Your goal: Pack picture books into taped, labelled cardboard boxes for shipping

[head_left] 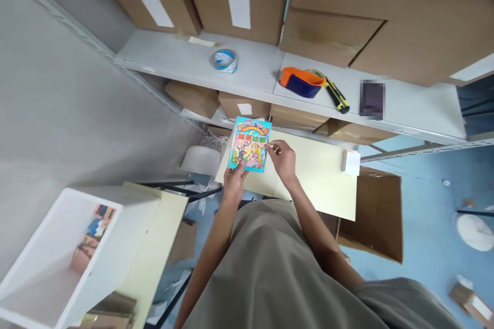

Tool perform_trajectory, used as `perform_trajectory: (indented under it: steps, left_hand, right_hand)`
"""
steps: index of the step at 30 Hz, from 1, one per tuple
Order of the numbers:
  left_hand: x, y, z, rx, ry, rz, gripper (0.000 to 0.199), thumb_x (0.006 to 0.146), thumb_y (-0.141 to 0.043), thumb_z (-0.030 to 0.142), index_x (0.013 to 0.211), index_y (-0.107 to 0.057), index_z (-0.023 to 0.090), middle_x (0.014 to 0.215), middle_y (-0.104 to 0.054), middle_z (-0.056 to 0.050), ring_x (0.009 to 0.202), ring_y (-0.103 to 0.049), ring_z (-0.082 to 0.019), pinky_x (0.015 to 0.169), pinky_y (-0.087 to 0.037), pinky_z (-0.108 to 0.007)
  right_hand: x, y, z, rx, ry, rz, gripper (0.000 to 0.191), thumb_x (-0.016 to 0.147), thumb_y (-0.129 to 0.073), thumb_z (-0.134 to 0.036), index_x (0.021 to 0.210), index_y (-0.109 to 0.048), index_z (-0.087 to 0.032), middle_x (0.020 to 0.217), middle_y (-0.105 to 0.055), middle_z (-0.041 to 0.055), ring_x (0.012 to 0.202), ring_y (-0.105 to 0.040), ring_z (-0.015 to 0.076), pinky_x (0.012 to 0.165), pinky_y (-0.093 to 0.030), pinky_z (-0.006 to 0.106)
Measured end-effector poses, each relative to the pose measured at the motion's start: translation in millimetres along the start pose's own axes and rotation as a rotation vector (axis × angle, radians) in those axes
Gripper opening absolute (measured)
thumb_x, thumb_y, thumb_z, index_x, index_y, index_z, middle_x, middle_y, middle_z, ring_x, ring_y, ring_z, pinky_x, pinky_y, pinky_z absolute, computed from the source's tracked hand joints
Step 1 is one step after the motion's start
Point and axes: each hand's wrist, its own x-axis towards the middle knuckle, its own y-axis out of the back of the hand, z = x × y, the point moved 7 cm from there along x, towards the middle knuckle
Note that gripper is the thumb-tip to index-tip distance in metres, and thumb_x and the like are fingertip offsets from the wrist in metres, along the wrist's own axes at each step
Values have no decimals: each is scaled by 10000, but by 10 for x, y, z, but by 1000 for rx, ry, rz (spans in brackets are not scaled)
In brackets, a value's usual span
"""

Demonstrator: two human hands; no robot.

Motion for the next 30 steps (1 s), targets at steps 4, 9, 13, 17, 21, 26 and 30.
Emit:
perform_trajectory:
  steps: [4,9,13,17,21,26,30]
  left_hand:
    - [-134,-364,-133,185,-125,61,431,823,-866,520,1121,-719,245,1198,-800,-75,1166,-762,-267,1025,-602,-434]
    - [-424,-698,45,638,-522,-3,119,923,-751,315,1026,-779,263,1129,-788,-75,1146,-735,-272,1096,-560,-451]
    - [-516,-717,29,755,-603,-123,247,897,-740,215,1130,-786,283,1332,-748,-89,1347,-650,-285,1243,-451,-500]
    - [-414,-215,-80,475,-372,172,488,888,-814,384,1351,-705,272,1521,-651,-111,1458,-585,-302,1235,-472,-499]
    - [-346,126,-261,114,-106,234,468,889,-784,603,1166,-786,226,1262,-794,-104,1206,-752,-288,1092,-597,-473]
    - [-472,597,-60,64,-189,415,396,880,-803,571,1091,-835,237,1126,-839,-47,1041,-794,-253,1027,-632,-447]
    - [-633,981,199,154,-343,570,370,918,-784,508,1149,-847,226,1174,-838,-50,1128,-781,-284,1108,-588,-467]
  right_hand:
    - [-101,159,86,135,-30,-51,420,993,-639,-600,1132,-794,-236,1149,-801,95,830,-740,212,760,-610,350]
    - [-177,40,192,398,-192,-106,473,913,-729,-628,1151,-731,-219,1106,-809,82,913,-769,243,741,-628,333]
    - [-113,12,392,464,-215,-109,394,967,-636,-590,992,-708,-203,923,-792,64,822,-736,239,759,-601,351]
    - [-92,-95,468,546,-212,-293,432,928,-672,-638,975,-708,-209,888,-778,48,797,-727,236,724,-593,344]
    - [-157,-368,362,499,-186,-498,491,907,-693,-697,950,-722,-209,871,-777,42,807,-728,236,718,-595,338]
    - [-268,-839,167,297,-124,-536,556,916,-687,-689,1206,-731,-217,1206,-799,102,1098,-759,290,888,-654,399]
    - [-544,-1257,-262,293,-38,-540,666,926,-701,-662,1410,-672,-207,1497,-678,156,1370,-671,316,1084,-620,467]
